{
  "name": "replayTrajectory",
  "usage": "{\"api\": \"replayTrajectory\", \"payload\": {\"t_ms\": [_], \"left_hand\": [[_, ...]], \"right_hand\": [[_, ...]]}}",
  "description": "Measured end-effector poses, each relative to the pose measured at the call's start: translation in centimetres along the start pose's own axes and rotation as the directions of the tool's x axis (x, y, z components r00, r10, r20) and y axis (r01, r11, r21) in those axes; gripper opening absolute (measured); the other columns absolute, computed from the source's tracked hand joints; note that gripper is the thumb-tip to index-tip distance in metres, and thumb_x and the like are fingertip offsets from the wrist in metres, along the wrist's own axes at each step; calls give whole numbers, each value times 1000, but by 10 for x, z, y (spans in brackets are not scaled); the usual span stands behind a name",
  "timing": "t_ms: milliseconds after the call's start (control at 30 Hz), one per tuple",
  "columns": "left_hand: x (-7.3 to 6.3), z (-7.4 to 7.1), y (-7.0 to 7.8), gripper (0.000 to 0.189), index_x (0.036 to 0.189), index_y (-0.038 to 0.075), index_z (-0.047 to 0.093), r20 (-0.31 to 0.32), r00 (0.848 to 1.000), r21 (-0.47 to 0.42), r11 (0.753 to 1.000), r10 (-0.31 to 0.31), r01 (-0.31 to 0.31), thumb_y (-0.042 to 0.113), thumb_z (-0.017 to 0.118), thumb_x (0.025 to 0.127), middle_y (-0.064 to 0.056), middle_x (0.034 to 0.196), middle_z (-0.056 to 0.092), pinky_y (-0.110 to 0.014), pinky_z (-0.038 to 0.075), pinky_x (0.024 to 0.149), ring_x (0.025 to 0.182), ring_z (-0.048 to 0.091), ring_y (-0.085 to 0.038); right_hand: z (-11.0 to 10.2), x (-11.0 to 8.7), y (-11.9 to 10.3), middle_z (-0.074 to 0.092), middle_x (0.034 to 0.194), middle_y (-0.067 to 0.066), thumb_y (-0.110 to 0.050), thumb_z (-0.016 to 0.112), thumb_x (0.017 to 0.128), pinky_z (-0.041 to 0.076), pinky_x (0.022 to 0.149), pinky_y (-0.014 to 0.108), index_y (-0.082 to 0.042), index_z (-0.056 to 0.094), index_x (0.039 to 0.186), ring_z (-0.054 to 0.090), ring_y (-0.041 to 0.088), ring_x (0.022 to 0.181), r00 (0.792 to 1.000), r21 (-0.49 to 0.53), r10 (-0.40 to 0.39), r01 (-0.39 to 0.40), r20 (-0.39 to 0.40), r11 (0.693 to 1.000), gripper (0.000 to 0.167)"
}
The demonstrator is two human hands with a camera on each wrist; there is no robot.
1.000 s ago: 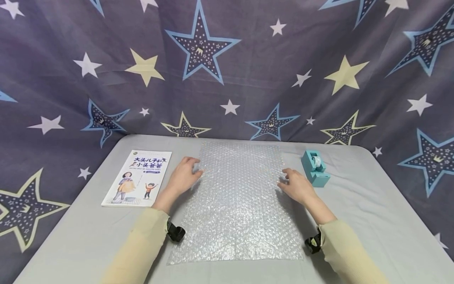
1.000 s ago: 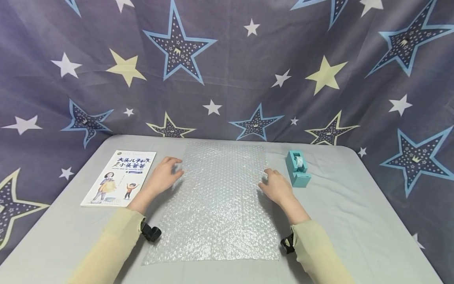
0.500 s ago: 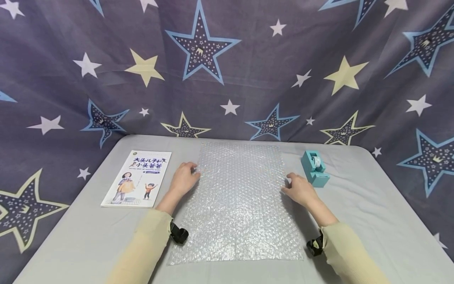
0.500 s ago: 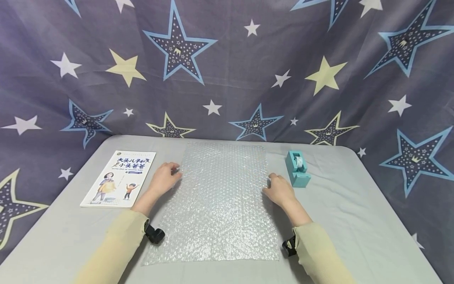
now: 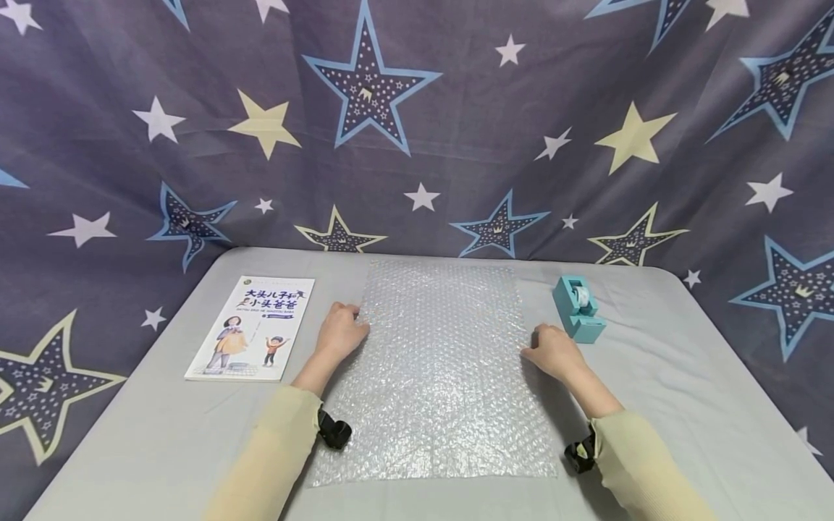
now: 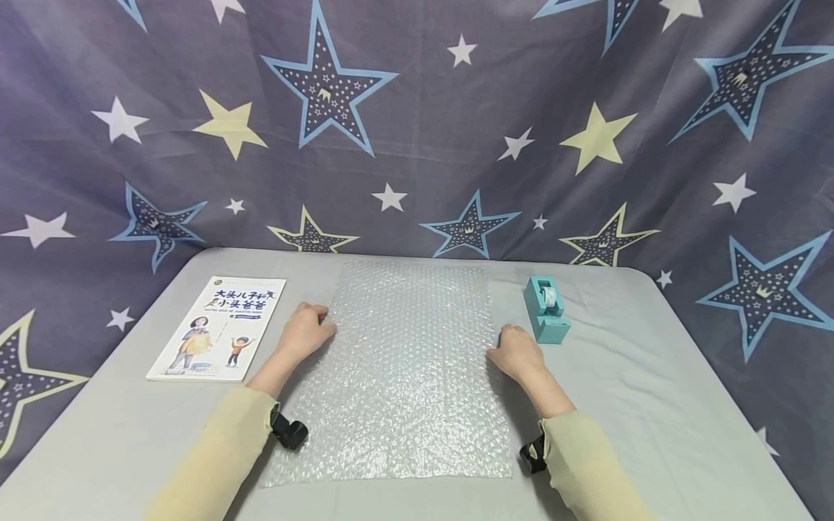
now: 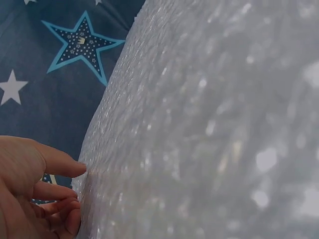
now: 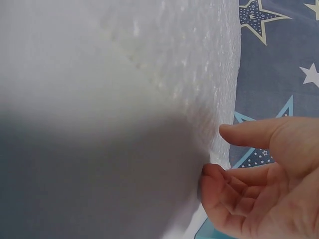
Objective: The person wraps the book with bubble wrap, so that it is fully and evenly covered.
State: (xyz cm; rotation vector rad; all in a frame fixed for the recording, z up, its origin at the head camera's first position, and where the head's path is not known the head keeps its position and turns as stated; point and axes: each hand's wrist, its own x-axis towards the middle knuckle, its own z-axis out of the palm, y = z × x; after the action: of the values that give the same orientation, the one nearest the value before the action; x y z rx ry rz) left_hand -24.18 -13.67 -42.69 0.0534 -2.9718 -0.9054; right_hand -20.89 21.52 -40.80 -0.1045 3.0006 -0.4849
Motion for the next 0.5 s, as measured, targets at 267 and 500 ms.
{"api": "replayTrajectory", "payload": {"t_ms": [267,500], "left_hand": [[1,2,-1,43,114,-12,55,12,1000,16,1000,11,-11,14,59,81,-25,110,50,-47,44,85,98,53,-36],[1,2,0,46,117,-12,53,27,1000,38,999,1,-2,15,60,81,-25,112,49,-46,45,86,100,53,-36]], "right_hand": [[3,-1,0,62,94,23,-19,65,79,45,76,48,8,62,97,57,38,88,1000,1,-14,14,-16,1000,33],[4,-1,-2,62,102,25,-17,64,79,44,82,50,8,60,108,56,41,97,999,23,-10,11,-31,1000,39]]}}
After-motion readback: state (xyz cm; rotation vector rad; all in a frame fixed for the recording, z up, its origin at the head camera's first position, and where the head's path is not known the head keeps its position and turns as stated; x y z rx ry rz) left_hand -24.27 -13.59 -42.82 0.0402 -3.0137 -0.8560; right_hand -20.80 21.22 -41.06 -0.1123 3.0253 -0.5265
